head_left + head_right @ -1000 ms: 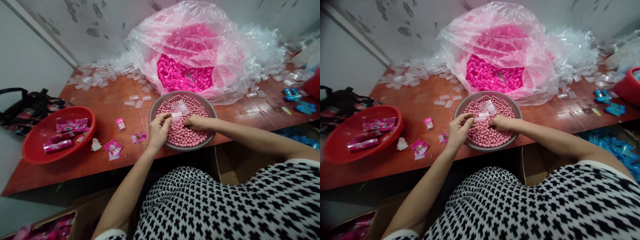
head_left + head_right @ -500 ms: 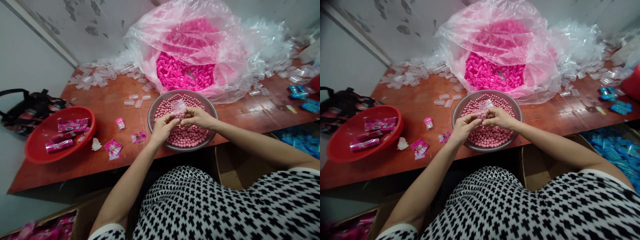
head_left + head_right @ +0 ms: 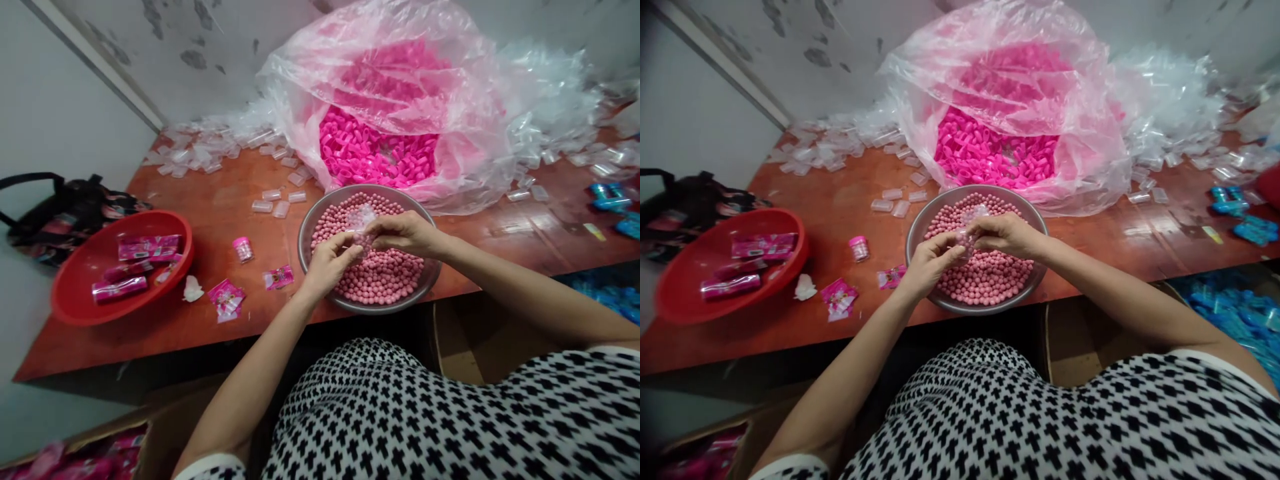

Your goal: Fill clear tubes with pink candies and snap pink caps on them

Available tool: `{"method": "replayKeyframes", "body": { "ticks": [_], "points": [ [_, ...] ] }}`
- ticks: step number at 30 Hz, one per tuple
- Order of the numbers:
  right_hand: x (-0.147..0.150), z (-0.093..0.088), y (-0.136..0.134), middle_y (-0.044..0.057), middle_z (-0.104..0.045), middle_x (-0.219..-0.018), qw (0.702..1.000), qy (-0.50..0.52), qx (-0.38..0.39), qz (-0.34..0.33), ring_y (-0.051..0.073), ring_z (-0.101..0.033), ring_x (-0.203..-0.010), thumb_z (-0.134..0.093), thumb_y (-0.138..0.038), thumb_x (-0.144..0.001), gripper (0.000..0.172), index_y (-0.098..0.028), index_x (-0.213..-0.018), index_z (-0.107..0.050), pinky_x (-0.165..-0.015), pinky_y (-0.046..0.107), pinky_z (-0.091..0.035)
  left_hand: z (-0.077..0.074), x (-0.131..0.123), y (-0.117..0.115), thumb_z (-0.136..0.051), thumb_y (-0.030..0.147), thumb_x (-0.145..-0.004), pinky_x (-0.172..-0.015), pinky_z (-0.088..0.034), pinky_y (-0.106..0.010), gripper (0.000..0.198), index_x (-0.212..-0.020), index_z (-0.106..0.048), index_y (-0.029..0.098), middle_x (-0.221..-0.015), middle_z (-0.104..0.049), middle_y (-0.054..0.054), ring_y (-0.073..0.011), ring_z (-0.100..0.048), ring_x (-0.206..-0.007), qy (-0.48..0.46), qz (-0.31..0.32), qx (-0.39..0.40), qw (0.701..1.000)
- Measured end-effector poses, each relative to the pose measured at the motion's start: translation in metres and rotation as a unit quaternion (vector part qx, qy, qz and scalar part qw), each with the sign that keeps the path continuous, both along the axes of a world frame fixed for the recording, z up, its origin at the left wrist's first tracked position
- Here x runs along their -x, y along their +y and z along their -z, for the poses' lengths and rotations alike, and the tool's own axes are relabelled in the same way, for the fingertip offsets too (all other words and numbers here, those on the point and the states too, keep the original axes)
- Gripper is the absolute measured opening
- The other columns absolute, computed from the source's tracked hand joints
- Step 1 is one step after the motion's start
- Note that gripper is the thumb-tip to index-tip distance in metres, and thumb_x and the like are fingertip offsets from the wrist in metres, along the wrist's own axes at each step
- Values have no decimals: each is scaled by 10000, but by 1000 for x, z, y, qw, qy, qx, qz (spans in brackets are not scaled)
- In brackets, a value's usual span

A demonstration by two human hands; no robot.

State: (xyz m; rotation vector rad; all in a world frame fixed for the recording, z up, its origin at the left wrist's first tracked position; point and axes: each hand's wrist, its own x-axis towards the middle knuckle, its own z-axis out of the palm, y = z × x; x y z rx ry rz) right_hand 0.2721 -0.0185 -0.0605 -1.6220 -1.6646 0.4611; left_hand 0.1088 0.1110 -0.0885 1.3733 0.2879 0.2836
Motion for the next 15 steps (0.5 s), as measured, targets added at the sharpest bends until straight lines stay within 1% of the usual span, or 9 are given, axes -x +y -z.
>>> {"method": "replayKeyframes", "body": {
  "ticks": [2,4,7,9,11,12,13,14,15],
  "points": [
    [0,-1,3,3,-698,-777,1000,2,-6,1,114,-622,-695,-666,-257,-802,132,-169,-899,-654,-657,213,-456,-1,0,0,-746,395,-686,-696,-540,-277,333,-898,-649,157,-792,-645,-5,-134,-611,-708,1,-15,11,1000],
    [1,-1,6,0,-674,-745,1000,24,3,-8,106,-598,-670,-695,-268,-775,148,-158,-856,-640,-629,208,-446,0,1,1,-731,393,-702,-689,-533,-272,317,-894,-646,156,-796,-650,-9,-135,-611,-710,1,-27,-3,1000],
    [3,-1,9,-18,-612,-675,989,138,39,-20,88,-556,-586,-699,-337,-768,228,-149,-805,-576,-546,197,-436,4,2,5,-688,376,-753,-732,-528,-279,277,-924,-664,159,-856,-672,-33,-155,-624,-770,3,-46,-92,995],
    [1,-2,9,-35,-565,-617,976,199,80,-22,78,-532,-532,-697,-380,-764,280,-152,-749,-535,-503,191,-428,6,3,8,-676,375,-770,-765,-531,-287,274,-949,-670,168,-903,-675,-40,-165,-631,-807,8,-71,-123,990],
    [-8,-5,9,-37,-559,-597,973,196,118,-23,79,-531,-523,-722,-383,-733,288,-149,-734,-556,-501,191,-432,7,2,11,-687,385,-763,-777,-545,-299,309,-988,-660,176,-933,-668,-38,-164,-635,-816,12,-89,-84,992],
    [-17,-6,11,-32,-571,-600,976,179,123,-9,83,-537,-529,-726,-376,-726,270,-146,-753,-586,-508,194,-438,6,2,11,-698,389,-754,-774,-554,-304,338,-1016,-650,181,-950,-663,-36,-161,-637,-816,12,-91,-48,995],
    [-29,-7,13,-24,-587,-608,981,159,110,23,88,-545,-537,-715,-366,-733,246,-146,-783,-617,-518,199,-444,6,1,12,-708,392,-745,-768,-561,-306,366,-1040,-641,187,-965,-659,-33,-156,-638,-813,12,-90,-14,996],
    [-45,-7,17,-13,-607,-622,984,136,89,75,96,-557,-547,-690,-354,-754,223,-147,-824,-644,-533,207,-453,5,1,12,-718,394,-734,-763,-567,-306,386,-1052,-636,191,-977,-655,-31,-153,-639,-814,12,-89,14,996],
    [-64,-6,22,-1,-622,-633,981,108,57,150,104,-567,-558,-645,-337,-791,200,-147,-851,-661,-550,215,-459,4,0,12,-728,393,-724,-763,-571,-308,398,-1055,-636,194,-984,-652,-29,-152,-641,-819,11,-89,32,995]
  ]
}}
